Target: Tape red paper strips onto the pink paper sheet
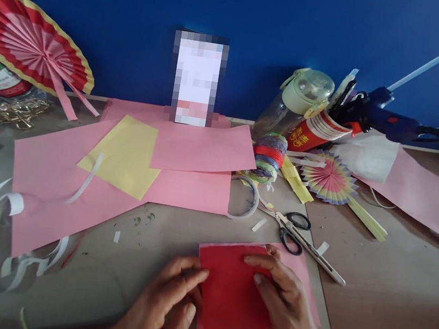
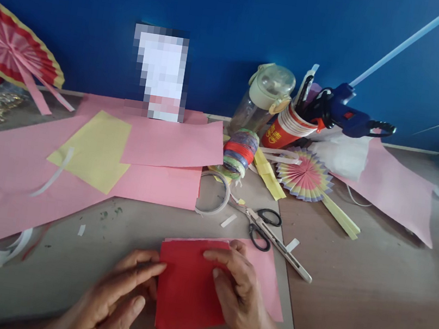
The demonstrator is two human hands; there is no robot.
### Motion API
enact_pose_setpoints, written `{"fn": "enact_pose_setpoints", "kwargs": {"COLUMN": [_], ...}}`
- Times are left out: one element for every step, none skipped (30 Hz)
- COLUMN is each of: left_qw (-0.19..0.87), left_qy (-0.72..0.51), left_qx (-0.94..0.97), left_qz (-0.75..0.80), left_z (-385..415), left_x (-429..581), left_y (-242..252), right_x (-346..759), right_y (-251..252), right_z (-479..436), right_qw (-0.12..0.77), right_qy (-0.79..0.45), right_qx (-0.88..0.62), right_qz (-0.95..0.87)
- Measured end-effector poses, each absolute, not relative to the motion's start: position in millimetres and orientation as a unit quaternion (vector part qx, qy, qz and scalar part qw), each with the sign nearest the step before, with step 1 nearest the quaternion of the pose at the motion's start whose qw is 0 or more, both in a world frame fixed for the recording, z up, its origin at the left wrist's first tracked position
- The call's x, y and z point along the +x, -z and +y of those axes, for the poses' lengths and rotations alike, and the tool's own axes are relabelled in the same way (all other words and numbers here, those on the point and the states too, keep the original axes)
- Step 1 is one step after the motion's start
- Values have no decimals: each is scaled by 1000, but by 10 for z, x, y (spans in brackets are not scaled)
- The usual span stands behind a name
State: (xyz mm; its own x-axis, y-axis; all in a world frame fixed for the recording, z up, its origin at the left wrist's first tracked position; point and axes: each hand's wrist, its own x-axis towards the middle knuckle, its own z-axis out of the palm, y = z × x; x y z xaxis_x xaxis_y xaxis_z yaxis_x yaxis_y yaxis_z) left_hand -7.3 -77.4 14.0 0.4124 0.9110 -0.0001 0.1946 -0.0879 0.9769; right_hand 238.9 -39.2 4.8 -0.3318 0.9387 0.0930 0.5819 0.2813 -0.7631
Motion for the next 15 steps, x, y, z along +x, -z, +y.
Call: {"fn": "enact_pose_setpoints", "kwargs": {"left_qw": [500,474,447,424,395,369,346,326,311,300,295,293,294,299,309], "left_qy": [-336,-322,-307,-279,-258,-238,-224,-221,-224,-235,-243,-248,-248,-247,-248], "left_qx": [675,695,715,733,751,764,775,783,790,795,798,800,801,800,796], "left_qz": [425,434,442,453,462,472,480,482,479,472,465,461,459,458,458], "left_z": [-768,-759,-750,-741,-732,-726,-722,-721,-723,-727,-733,-740,-748,-755,-763], "left_x": [-69,-69,-70,-73,-76,-80,-83,-85,-87,-89,-91,-93,-95,-97,-100], "left_y": [-154,-180,-214,-248,-277,-295,-298,-286,-262,-230,-195,-163,-137,-120,-111], "right_x": [2391,2392,2391,2389,2387,2385,2383,2381,2378,2374,2369,2362,2354,2346,2339], "right_y": [-37,-28,-23,-22,-27,-36,-46,-57,-66,-70,-69,-62,-50,-36,-23], "right_z": [-406,-417,-425,-430,-430,-428,-423,-417,-410,-403,-397,-392,-387,-384,-382], "right_qw": [272,267,264,264,267,272,277,283,291,300,309,318,327,334,337], "right_qy": [-318,-316,-313,-308,-300,-290,-282,-279,-279,-280,-279,-276,-272,-268,-268], "right_qx": [-517,-523,-525,-522,-517,-511,-506,-503,-501,-501,-504,-509,-515,-522,-527], "right_qz": [-747,-745,-746,-750,-756,-762,-766,-767,-766,-762,-757,-751,-744,-738,-732]}}
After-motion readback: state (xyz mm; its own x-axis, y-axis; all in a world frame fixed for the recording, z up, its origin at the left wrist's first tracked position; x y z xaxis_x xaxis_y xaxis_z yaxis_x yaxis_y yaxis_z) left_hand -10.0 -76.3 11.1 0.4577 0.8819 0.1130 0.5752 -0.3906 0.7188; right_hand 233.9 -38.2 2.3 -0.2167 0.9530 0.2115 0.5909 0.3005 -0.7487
